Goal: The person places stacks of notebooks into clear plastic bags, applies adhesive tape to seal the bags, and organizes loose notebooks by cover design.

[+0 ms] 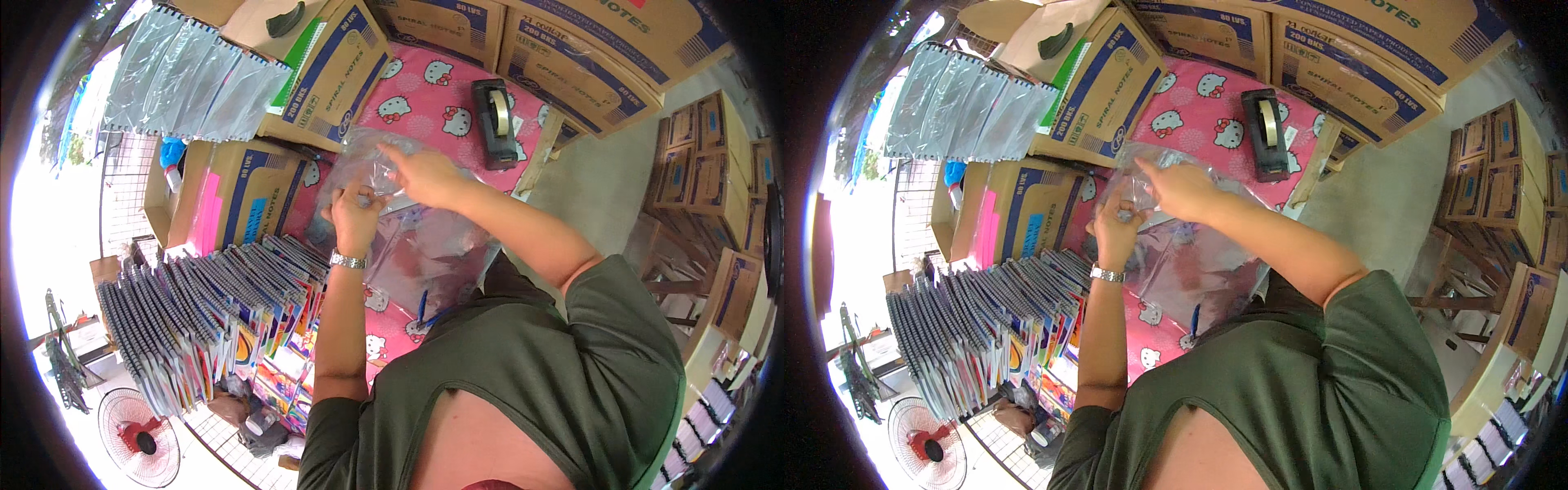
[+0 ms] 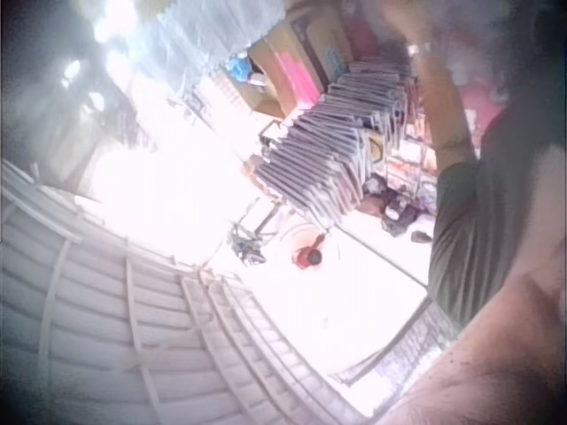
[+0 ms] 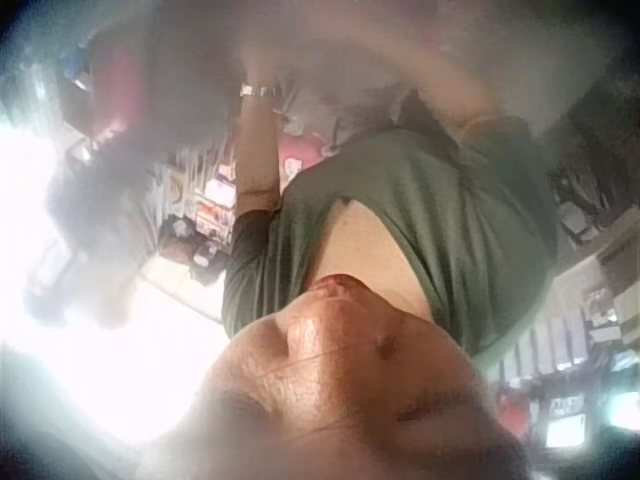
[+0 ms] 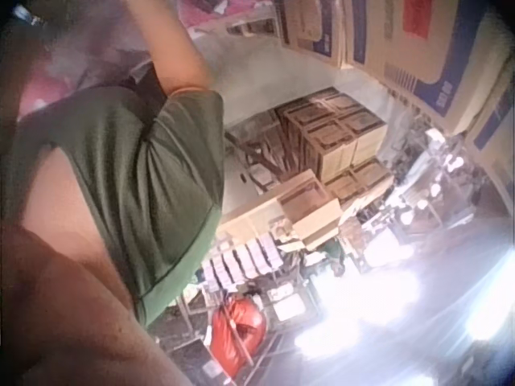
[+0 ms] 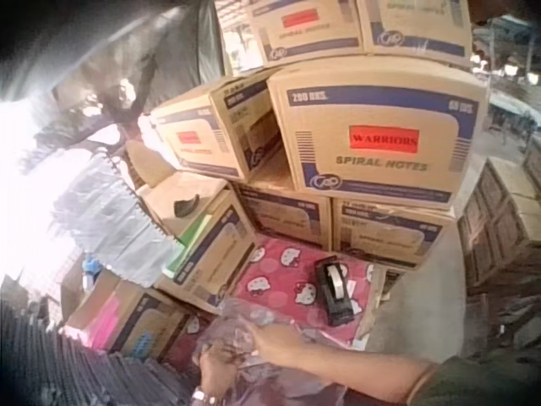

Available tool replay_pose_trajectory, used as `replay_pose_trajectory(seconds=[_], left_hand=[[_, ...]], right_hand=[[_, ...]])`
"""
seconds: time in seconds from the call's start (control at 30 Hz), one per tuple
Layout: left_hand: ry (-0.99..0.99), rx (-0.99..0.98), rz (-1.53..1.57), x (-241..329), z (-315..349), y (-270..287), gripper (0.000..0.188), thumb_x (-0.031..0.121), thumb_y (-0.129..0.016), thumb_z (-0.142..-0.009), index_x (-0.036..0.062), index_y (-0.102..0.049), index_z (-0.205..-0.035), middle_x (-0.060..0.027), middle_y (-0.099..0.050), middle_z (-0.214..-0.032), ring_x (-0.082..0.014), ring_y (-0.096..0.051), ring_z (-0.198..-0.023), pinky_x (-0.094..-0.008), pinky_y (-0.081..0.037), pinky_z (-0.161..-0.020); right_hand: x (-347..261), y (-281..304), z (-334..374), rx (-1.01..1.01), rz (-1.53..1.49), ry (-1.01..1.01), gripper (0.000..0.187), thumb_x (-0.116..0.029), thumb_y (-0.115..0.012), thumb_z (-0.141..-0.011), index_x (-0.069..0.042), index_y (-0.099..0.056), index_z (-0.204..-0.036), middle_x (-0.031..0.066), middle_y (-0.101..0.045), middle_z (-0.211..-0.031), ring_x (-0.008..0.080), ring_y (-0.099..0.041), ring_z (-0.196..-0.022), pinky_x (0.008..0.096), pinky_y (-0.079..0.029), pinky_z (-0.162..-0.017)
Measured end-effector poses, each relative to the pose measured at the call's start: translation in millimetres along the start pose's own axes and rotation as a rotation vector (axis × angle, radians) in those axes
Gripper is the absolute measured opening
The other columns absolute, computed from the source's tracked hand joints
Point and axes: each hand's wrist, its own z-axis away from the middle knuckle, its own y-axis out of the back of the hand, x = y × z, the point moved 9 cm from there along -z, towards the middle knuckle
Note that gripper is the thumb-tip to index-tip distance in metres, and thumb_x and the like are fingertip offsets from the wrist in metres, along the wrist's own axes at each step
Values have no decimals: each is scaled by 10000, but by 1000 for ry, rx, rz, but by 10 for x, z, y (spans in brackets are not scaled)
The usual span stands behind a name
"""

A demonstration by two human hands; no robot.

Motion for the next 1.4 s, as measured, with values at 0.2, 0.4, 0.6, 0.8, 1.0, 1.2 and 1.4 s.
replay_pose_trajectory(seconds=[0.2,0.4,0.6,0.8,1.0,1.2,1.4], left_hand=[[65,-271,-237,116,-242,-50,365,332,-849,-595,146,-752,-895,-3,-682,-842,-263,-517,-1009,-433,-282,-887],[69,-244,439,-395,-339,-279,315,197,-853,-635,63,-747,-899,-105,-624,-1130,-221,-545,-1057,-369,-410,-885],[453,-322,898,-666,-185,-591,179,98,-772,-763,-5,-715,-898,-28,-675,-882,-107,-596,-767,-238,-458,-691],[434,-249,955,-654,-174,-564,296,95,-747,-785,12,-677,-1060,-51,-682,-889,-114,-604,-798,-249,-446,-748],[485,-276,917,-635,-246,-602,532,41,-754,-751,19,-563,-1248,-61,-676,-893,-151,-621,-832,-279,-455,-795],[347,12,856,-658,-181,-467,699,124,-723,-815,7,-353,-1397,-110,-568,-1209,-175,-551,-1100,-338,-436,-922],[813,289,1570,-1189,863,-957,338,180,-613,-899,108,-495,-1207,-27,-585,-991,-185,-572,-916,-365,-499,-814]], right_hand=[[2556,426,870,620,-146,-631,296,-294,-636,-899,-38,-651,-1046,97,-681,-855,232,-647,-780,340,-501,-699],[3028,-93,854,559,-941,-601,120,-213,-636,-922,-122,-629,-844,-22,-540,-727,95,-469,-656,249,-397,-590],[2758,-628,1320,564,-1400,-579,84,-150,-565,-948,-122,-537,-874,-10,-506,-775,80,-444,-624,232,-371,-543],[1561,-841,-99,-419,-1616,-161,162,-202,-485,-980,-122,-508,-842,-26,-437,-692,69,-347,-517,208,-294,-470],[442,-701,-1108,-774,28,135,469,-549,-634,-840,-81,-605,-829,7,-517,-713,140,-508,-644,306,-391,-545],[1274,-1273,-947,-1090,214,-222,706,-622,-611,-822,-74,-546,-1263,97,-660,-1043,257,-630,-937,377,-509,-784],[-430,-785,-290,-380,437,588,800,-369,-789,-715,-120,-431,-1385,168,-600,-1190,356,-589,-1067,445,-485,-872]])
